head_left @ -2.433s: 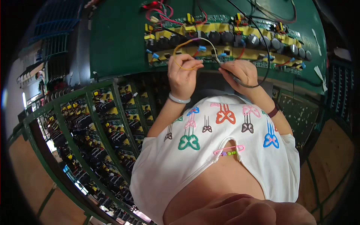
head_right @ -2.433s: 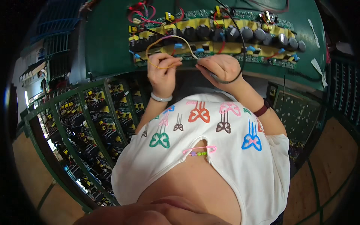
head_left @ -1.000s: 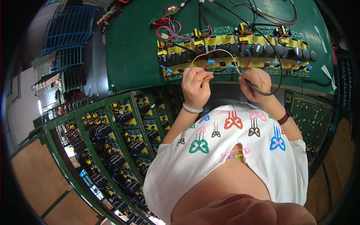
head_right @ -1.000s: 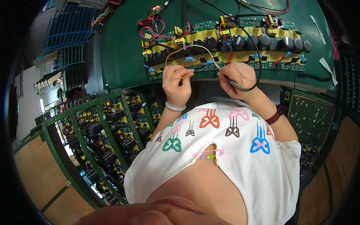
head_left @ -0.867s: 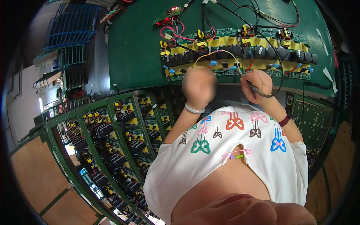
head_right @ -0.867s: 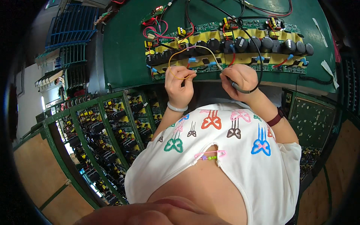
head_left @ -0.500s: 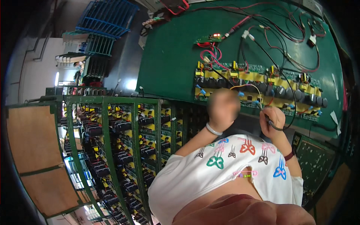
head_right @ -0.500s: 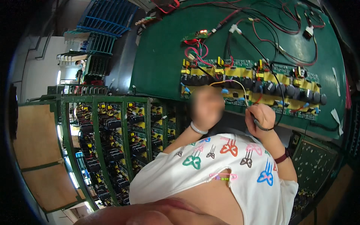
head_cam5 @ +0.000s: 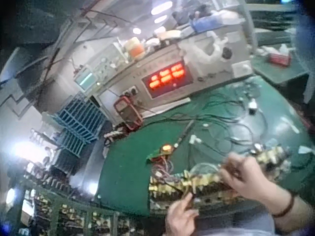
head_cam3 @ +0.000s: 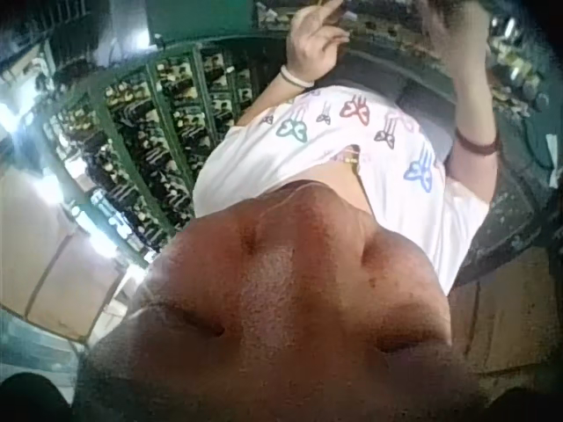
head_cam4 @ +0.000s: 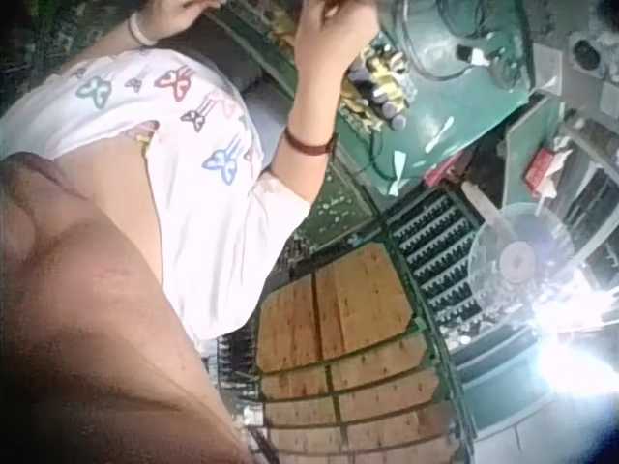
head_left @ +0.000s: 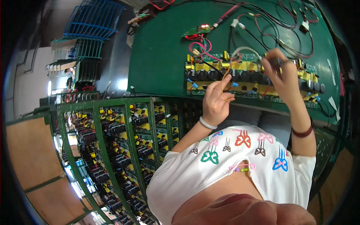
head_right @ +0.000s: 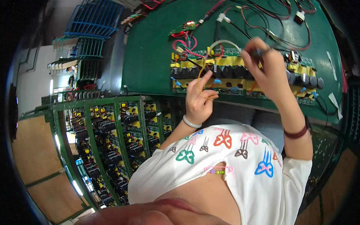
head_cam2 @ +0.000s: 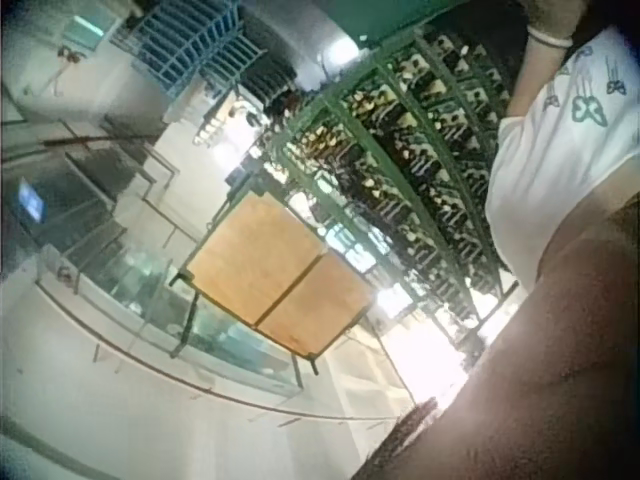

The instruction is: The person connects various colored wires to a green circuit board using their hands. They plug in connectors, adjust the board's position, and eventually place the assembled unit into a green storage rack.

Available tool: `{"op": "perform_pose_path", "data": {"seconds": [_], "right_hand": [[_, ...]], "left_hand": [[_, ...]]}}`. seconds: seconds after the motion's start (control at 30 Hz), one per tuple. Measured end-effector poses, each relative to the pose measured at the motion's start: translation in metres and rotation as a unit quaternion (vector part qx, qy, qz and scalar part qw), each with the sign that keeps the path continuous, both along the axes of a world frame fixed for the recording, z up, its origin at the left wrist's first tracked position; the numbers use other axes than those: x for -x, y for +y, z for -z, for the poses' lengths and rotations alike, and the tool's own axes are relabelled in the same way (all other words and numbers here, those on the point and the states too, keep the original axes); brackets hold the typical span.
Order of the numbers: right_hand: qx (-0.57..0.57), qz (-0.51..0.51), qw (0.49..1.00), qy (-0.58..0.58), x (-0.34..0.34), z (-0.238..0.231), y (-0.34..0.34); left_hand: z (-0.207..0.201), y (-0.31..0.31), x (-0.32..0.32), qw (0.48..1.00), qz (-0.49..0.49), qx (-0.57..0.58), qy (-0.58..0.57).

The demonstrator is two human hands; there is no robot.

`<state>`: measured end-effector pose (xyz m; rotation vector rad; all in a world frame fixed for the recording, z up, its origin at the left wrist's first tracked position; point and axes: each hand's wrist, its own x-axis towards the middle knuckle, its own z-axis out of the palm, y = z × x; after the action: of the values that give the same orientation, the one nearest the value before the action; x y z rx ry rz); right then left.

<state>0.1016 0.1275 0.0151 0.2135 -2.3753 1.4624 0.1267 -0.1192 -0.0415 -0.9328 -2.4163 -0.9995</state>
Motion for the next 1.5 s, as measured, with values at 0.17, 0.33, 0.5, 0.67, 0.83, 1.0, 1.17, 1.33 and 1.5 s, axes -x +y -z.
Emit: {"op": "perform_pose_path", "data": {"seconds": [0.17, 0.33, 0.5, 0.67, 0.83, 1.0, 1.17, 1.33, 1.5], "right_hand": [[0.043, 0.008, 0.998, -0.053, 0.033, 0.018, 0.003], [0.042, 0.036, 0.995, -0.085, 0.038, 0.025, 0.002], [-0.019, 0.070, 0.994, -0.080, 0.038, 0.029, 0.000], [-0.066, 0.078, 0.991, -0.083, 0.041, 0.035, 0.001], [-0.082, 0.067, 0.991, -0.079, 0.043, 0.037, 0.003], [-0.069, 0.068, 0.992, -0.075, 0.044, 0.038, 0.002], [-0.063, 0.061, 0.994, -0.072, 0.045, 0.034, 0.001], [-0.051, 0.052, 0.995, -0.070, 0.041, 0.034, -0.002], [-0.064, 0.062, 0.994, -0.069, 0.042, 0.034, -0.002]], "left_hand": [[0.001, -0.001, 0.001, 1.000, 0.007, 0.007, -0.019], [0.006, -0.001, 0.003, 1.000, 0.018, 0.003, -0.003], [0.009, -0.004, 0.004, 1.000, 0.021, 0.009, -0.008], [0.010, -0.004, 0.003, 1.000, 0.018, 0.010, -0.012], [0.007, -0.003, 0.003, 1.000, 0.018, 0.006, -0.013], [0.005, -0.002, 0.003, 1.000, 0.016, -0.001, -0.020], [0.000, -0.001, 0.005, 1.000, 0.023, -0.017, -0.013], [0.001, -0.002, 0.002, 1.000, 0.017, -0.021, -0.009], [-0.001, -0.001, 0.002, 0.999, 0.019, -0.028, -0.022]]}}
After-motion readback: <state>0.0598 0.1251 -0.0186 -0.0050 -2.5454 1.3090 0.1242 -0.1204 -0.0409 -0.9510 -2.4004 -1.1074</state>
